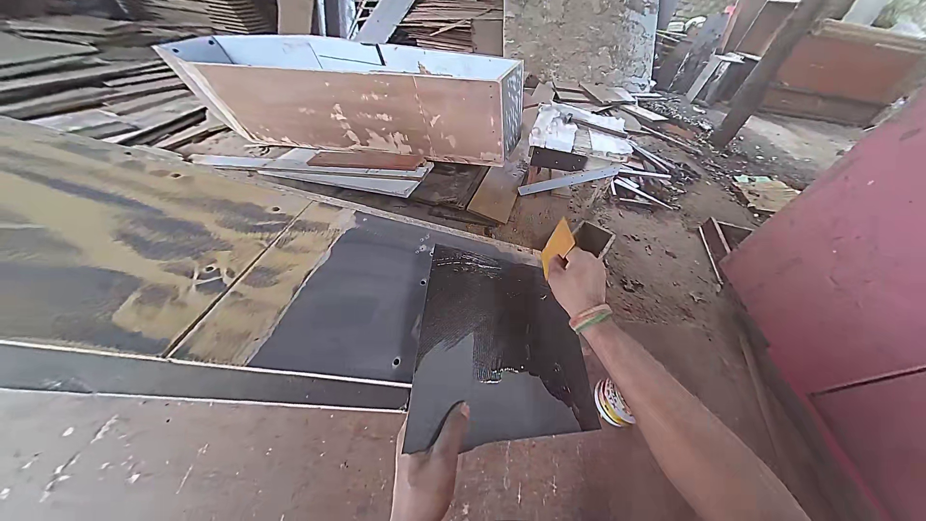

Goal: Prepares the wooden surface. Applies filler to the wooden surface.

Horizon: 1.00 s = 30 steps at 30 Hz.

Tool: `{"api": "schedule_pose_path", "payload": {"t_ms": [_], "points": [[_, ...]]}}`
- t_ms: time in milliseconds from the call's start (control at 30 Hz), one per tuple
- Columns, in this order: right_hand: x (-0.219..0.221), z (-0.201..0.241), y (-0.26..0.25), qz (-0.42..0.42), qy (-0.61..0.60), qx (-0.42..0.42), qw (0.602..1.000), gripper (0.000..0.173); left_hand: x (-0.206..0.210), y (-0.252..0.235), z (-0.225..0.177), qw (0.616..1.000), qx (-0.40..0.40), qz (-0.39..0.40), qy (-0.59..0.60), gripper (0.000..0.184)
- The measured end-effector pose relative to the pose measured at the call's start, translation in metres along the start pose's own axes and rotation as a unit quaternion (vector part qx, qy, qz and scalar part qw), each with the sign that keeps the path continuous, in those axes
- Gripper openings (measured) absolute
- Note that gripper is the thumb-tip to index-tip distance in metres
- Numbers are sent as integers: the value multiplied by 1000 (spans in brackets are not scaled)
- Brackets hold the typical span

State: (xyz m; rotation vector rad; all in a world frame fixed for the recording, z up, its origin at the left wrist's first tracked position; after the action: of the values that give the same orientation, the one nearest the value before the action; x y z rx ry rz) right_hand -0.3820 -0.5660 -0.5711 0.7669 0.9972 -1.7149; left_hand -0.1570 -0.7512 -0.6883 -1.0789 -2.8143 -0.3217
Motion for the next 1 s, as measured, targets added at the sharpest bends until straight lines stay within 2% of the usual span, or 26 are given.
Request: {"api": "schedule_pose_path", "payload": {"t_ms": [100, 233, 333, 400, 467, 533, 567, 667, 733, 867, 1000], "points": [[25, 13, 11, 81, 52, -6, 995, 31, 1, 1, 0, 1000, 6, 6, -14, 32], [55, 78, 14, 105, 53, -84, 990, 30, -1, 1, -2, 998, 44, 17, -38, 31], [57, 116, 4, 136, 29, -123, 983, 29, -1, 1, -2, 998, 53, 7, -37, 31], [46, 112, -7, 103, -40, -107, 988, 27, 0, 4, 2, 999, 28, -2, -30, 31], [20, 88, -17, 4, -121, -74, 990, 27, -3, 0, 4, 1000, -5, -4, -19, 31], [-3, 50, -20, -74, -131, -55, 987, 26, -2, 0, 5, 1000, -22, -7, -10, 32], [-11, 31, -20, -77, -111, -39, 990, 25, -1, 0, 5, 1000, -19, -8, -7, 31], [-6, -6, -11, 24, -15, 21, 999, 29, -1, 1, 4, 1000, 1, -5, -11, 32], [14, -6, -3, 71, 17, 23, 997, 30, 0, 2, 3, 1000, 12, -5, -17, 33], [48, 49, 10, 107, 38, -62, 992, 31, 0, 2, 0, 999, 43, -5, -24, 32], [55, 102, 5, 143, 17, -137, 980, 30, 1, 2, 2, 999, 36, -11, -31, 32]]}}
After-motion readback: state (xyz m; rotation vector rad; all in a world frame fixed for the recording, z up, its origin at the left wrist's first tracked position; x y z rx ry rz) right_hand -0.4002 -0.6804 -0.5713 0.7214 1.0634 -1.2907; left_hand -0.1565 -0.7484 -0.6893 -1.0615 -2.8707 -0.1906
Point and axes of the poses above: each hand's wrist, its own y-axis away from the middle knuckle, its own x-axis out of the palm, z = x × y, the point moved 4 cm from there along -y, towards the middle knuckle, and after that the axes turned 14 degrees about -z, right-handed, at the moved point
